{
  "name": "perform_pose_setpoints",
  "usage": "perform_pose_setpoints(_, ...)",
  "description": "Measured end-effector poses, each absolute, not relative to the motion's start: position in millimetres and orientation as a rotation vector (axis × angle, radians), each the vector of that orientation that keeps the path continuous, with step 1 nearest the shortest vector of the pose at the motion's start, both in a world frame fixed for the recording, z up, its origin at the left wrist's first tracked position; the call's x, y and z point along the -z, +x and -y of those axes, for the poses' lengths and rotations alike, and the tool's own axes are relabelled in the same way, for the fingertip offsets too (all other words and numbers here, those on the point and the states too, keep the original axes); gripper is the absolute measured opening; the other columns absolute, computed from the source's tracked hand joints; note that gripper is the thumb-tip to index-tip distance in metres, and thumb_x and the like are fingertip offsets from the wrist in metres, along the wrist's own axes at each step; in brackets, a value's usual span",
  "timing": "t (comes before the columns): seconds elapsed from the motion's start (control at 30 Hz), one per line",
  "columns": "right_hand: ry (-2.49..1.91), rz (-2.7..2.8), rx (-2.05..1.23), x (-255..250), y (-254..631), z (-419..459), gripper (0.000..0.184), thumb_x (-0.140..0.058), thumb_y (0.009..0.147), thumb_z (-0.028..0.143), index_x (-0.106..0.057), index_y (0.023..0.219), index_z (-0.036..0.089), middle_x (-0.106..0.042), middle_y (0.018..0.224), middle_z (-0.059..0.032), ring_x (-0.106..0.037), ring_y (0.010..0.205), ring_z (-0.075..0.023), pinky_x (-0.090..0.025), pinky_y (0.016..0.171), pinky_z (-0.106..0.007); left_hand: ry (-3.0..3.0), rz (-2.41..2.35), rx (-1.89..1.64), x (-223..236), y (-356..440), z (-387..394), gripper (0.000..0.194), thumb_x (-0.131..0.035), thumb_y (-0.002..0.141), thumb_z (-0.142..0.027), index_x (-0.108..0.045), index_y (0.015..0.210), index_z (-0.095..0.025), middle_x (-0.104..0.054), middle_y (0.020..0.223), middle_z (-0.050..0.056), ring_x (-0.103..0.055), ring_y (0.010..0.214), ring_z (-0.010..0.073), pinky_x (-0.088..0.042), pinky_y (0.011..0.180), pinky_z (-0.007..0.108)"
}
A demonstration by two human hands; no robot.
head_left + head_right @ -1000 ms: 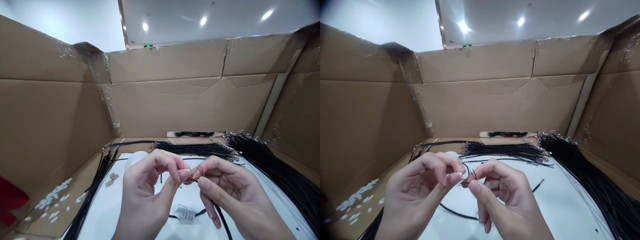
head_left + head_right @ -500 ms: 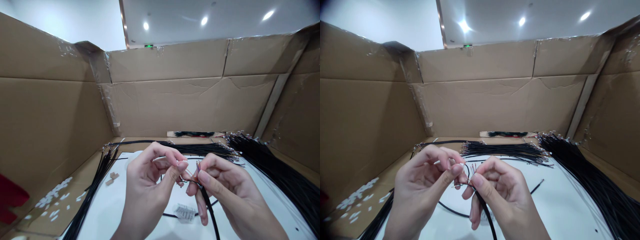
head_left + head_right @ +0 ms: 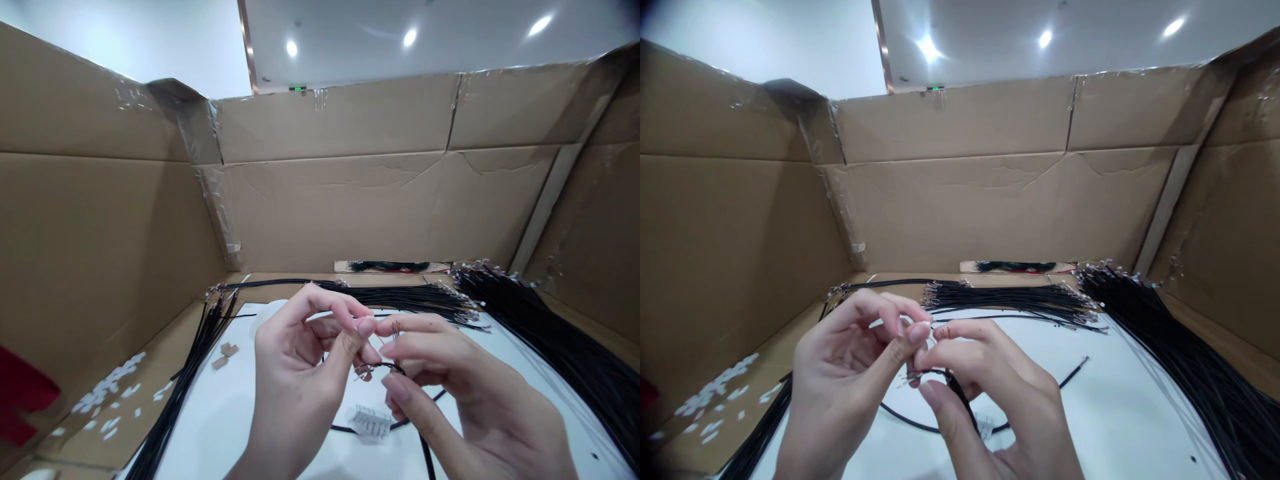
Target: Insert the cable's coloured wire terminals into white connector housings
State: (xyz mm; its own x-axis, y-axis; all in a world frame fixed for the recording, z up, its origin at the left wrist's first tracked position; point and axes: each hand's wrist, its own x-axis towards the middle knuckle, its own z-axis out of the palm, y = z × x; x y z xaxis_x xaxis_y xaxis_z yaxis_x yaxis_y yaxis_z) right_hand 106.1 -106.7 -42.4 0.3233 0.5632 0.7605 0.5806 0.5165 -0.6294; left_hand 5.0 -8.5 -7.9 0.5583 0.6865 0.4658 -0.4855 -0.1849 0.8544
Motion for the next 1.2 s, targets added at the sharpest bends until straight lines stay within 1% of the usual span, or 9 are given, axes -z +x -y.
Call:
perform_pose_setpoints(0.07,-1.147,1.373,0.037,41.9,108.1,107.5,0.027,-0.062,0.086,0.005,-0.065,0.099,0.029,-0.066,0.104,-0.0006,-0.068,0.101,-0.0166,-0.059,0.066,-0.016,1.401,-0.182,-1.064,7.7,5.8,9.7,0.022,-0.069,0.08,-0.006,-0.056,0.065,-0.016,-0.067,0.074,-0.006,-0.061,0.052,0.0022,-0.05,0.05,0.007)
perform_pose_setpoints(0.23,-1.196,1.37,0.077,40.9,108.4,107.6,0.024,-0.063,0.085,0.005,-0.066,0.095,0.026,-0.066,0.105,-0.0011,-0.071,0.094,-0.0155,-0.059,0.07,-0.017,1.425,-0.217,-1.091,8.6,6.8,12.9,0.021,-0.069,0.08,-0.006,-0.059,0.065,-0.016,-0.067,0.075,-0.004,-0.061,0.055,0.0024,-0.05,0.05,0.006)
perform_pose_setpoints(0.3,-1.194,1.361,0.078,40.1,107.8,108.1,0.021,-0.062,0.085,0.005,-0.065,0.091,0.025,-0.068,0.101,-0.0002,-0.07,0.09,-0.0135,-0.057,0.065,-0.015,1.44,-0.236,-1.103,9.2,7.2,14.5,0.02,-0.068,0.081,-0.007,-0.06,0.066,-0.017,-0.067,0.075,-0.004,-0.061,0.055,0.0024,-0.05,0.05,0.006)
perform_pose_setpoints(0.4,-1.198,1.331,0.046,38.4,106.8,108.4,0.018,-0.059,0.086,0.006,-0.063,0.086,0.023,-0.068,0.098,0.0009,-0.065,0.071,-0.0074,-0.053,0.054,-0.012,1.475,-0.244,-1.133,10.8,8.7,18.1,0.02,-0.067,0.081,-0.006,-0.06,0.067,-0.018,-0.067,0.076,-0.005,-0.062,0.056,0.0031,-0.052,0.052,0.008)
perform_pose_setpoints(0.47,-1.195,1.3,0.027,37.8,106.7,107.6,0.017,-0.058,0.088,0.007,-0.062,0.083,0.023,-0.068,0.095,0.002,-0.062,0.066,-0.0059,-0.051,0.053,-0.012,1.509,-0.252,-1.194,13.1,10.3,21.4,0.021,-0.067,0.081,-0.004,-0.061,0.067,-0.019,-0.068,0.077,-0.005,-0.062,0.057,0.0038,-0.053,0.052,0.009)
perform_pose_setpoints(0.63,-1.187,1.221,0.046,38.9,108.8,104.4,0.013,-0.058,0.091,0.015,-0.06,0.083,0.024,-0.062,0.071,0.0059,-0.057,0.052,-0.0043,-0.049,0.05,-0.01,1.697,-0.213,-1.473,19.9,11.3,26.5,0.026,-0.066,0.077,0.005,-0.063,0.07,-0.02,-0.068,0.077,-0.004,-0.065,0.076,0.008,-0.055,0.066,0.013)
perform_pose_setpoints(0.77,-1.199,1.218,0.05,37.6,108.7,104.3,0.013,-0.058,0.09,0.013,-0.06,0.083,0.025,-0.06,0.065,0.0081,-0.056,0.049,-0.0032,-0.048,0.048,-0.008,1.649,-0.129,-1.264,17.3,7.8,21.7,0.02,-0.062,0.084,-0.003,-0.066,0.079,-0.022,-0.068,0.082,-0.005,-0.064,0.072,0.0054,-0.055,0.062,0.01)
perform_pose_setpoints(0.9,-1.194,1.124,0.019,36.1,104.0,103.6,0.012,-0.06,0.089,0.016,-0.061,0.079,0.024,-0.059,0.063,0.0081,-0.056,0.05,-0.0029,-0.047,0.049,-0.007,1.512,-0.126,-1.071,13.0,9.1,17.4,0.011,-0.071,0.082,-0.012,-0.069,0.084,-0.023,-0.07,0.082,-0.004,-0.067,0.073,0.0067,-0.057,0.068,0.011)
perform_pose_setpoints(1.2,-1.157,1.032,-0.236,37.5,102.7,105.0,0.02,-0.054,0.095,0.027,-0.056,0.076,0.02,-0.053,0.062,0.0041,-0.054,0.054,-0.0051,-0.048,0.051,-0.01,1.347,-0.093,-0.909,17.3,13.3,16.6,0.022,-0.072,0.082,-0.013,-0.073,0.096,-0.031,-0.074,0.086,-0.004,-0.069,0.082,0.0071,-0.057,0.072,0.01)
